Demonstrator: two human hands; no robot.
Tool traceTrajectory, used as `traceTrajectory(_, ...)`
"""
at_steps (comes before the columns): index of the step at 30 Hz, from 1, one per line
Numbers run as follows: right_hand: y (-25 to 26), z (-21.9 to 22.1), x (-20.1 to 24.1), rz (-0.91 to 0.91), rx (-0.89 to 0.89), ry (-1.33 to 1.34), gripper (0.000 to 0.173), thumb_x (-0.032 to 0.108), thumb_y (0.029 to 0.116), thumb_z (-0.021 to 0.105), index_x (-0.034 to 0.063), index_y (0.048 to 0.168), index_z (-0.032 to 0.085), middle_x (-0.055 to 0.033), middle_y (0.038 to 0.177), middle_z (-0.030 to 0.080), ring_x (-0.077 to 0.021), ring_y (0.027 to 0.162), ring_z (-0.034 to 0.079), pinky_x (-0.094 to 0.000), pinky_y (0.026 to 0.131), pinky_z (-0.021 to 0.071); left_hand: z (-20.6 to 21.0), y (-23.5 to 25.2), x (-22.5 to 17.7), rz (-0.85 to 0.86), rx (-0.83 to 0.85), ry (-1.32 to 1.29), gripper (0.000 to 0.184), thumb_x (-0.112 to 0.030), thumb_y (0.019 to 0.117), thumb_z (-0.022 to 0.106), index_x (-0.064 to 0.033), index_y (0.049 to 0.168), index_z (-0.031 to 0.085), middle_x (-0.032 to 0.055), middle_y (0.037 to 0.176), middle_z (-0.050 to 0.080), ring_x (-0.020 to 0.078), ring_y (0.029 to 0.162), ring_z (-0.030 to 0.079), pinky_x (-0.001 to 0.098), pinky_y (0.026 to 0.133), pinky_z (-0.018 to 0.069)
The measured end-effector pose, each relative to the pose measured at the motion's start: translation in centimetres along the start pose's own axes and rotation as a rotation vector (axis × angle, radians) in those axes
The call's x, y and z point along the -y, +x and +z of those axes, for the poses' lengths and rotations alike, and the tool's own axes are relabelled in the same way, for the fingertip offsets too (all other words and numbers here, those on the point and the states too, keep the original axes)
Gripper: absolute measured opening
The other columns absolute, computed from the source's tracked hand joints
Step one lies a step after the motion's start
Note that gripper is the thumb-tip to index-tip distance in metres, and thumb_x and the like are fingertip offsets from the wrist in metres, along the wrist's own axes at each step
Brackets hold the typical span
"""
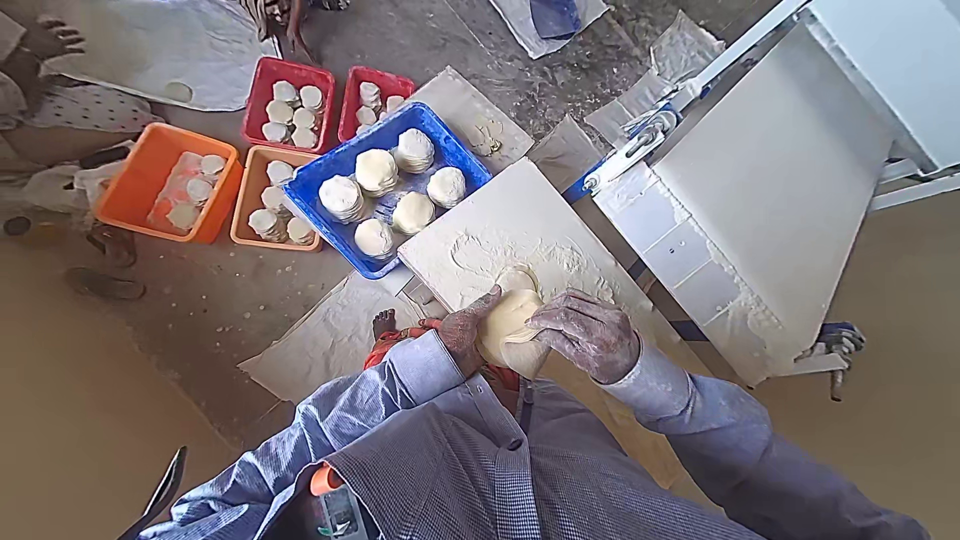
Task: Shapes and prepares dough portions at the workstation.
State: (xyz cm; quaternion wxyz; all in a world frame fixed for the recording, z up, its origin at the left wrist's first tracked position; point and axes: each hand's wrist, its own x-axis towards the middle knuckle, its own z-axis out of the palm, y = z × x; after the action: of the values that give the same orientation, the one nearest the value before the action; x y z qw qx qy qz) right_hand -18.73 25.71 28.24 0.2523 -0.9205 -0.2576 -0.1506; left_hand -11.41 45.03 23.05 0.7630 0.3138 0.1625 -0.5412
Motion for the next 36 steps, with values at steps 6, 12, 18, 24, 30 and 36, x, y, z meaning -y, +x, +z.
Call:
traceTrajectory(6, 2.1, -0.2, -0.2, 0.116, 0.017, 0.159, 0.017, 0.018, 0.0901, 0.073, 0.0027, 0.095, 0.078, -0.0073, 0.090, 0.077, -0.0099, 0.088, 0.072, -0.0196, 0.085, 0.0560, -0.6, -0.3, 0.2, 0.090, 0.022, 0.069, 0.021, 0.004, 0.0983, 0.053, -0.0027, 0.117, 0.059, 0.0084, 0.094, 0.070, 0.0168, 0.085, 0.070, 0.0356, 0.080, 0.0598)
traceTrajectory(12, 4.1, 0.7, -0.1, 0.254, 0.087, 0.311, 0.019, 0.012, 0.0838, 0.076, 0.0011, 0.099, 0.076, -0.0067, 0.088, 0.077, -0.0056, 0.077, 0.070, -0.0196, 0.073, 0.0568, -0.3, 0.0, 0.4, 0.079, -0.069, 0.012, 0.022, -0.001, 0.1046, 0.037, -0.0024, 0.112, 0.058, 0.0086, 0.089, 0.067, 0.0167, 0.081, 0.067, 0.0342, 0.076, 0.0582)
traceTrajectory(18, 4.8, 2.4, -1.8, 0.389, 0.122, 0.317, 0.019, 0.010, 0.0858, 0.076, 0.0026, 0.103, 0.074, -0.0053, 0.087, 0.076, -0.0062, 0.062, 0.061, -0.0240, 0.061, 0.0500, -0.3, 0.3, 0.7, 0.149, 0.083, -0.015, 0.046, -0.041, 0.1112, 0.030, -0.0148, 0.135, 0.059, 0.0077, 0.117, 0.070, 0.0193, 0.106, 0.068, 0.0404, 0.091, 0.0570)
traceTrajectory(24, 3.2, 1.2, -3.7, 0.565, 0.098, 0.069, 0.034, 0.023, 0.0923, 0.075, 0.0012, 0.118, 0.072, -0.0177, 0.109, 0.074, -0.0302, 0.087, 0.073, -0.0499, 0.080, 0.0592, -0.8, 0.2, 0.0, 0.160, -0.038, 0.144, 0.025, -0.015, 0.1048, 0.055, 0.0004, 0.123, 0.060, 0.0151, 0.101, 0.071, 0.0235, 0.091, 0.071, 0.0423, 0.084, 0.0605)
traceTrajectory(30, -9.1, -1.6, -12.8, 1.356, -0.026, -0.006, 0.035, 0.021, 0.1003, 0.066, -0.0023, 0.127, 0.067, -0.0247, 0.124, 0.069, -0.0398, 0.115, 0.067, -0.0559, 0.104, 0.0495, -2.4, 0.4, -1.9, 0.304, -0.417, 0.388, 0.024, -0.013, 0.1041, 0.056, 0.0028, 0.121, 0.060, 0.0136, 0.098, 0.071, 0.0215, 0.086, 0.072, 0.0401, 0.079, 0.0617)
traceTrajectory(36, -12.6, 7.6, -16.0, 1.639, 0.073, 0.364, 0.035, 0.019, 0.1019, 0.065, -0.0016, 0.130, 0.066, -0.0249, 0.129, 0.066, -0.0390, 0.118, 0.066, -0.0558, 0.105, 0.0484, -7.1, 2.7, -2.5, 0.349, -0.559, 0.474, 0.029, -0.014, 0.1043, 0.057, 0.0057, 0.125, 0.057, 0.0159, 0.104, 0.070, 0.0209, 0.092, 0.072, 0.0377, 0.083, 0.0608)
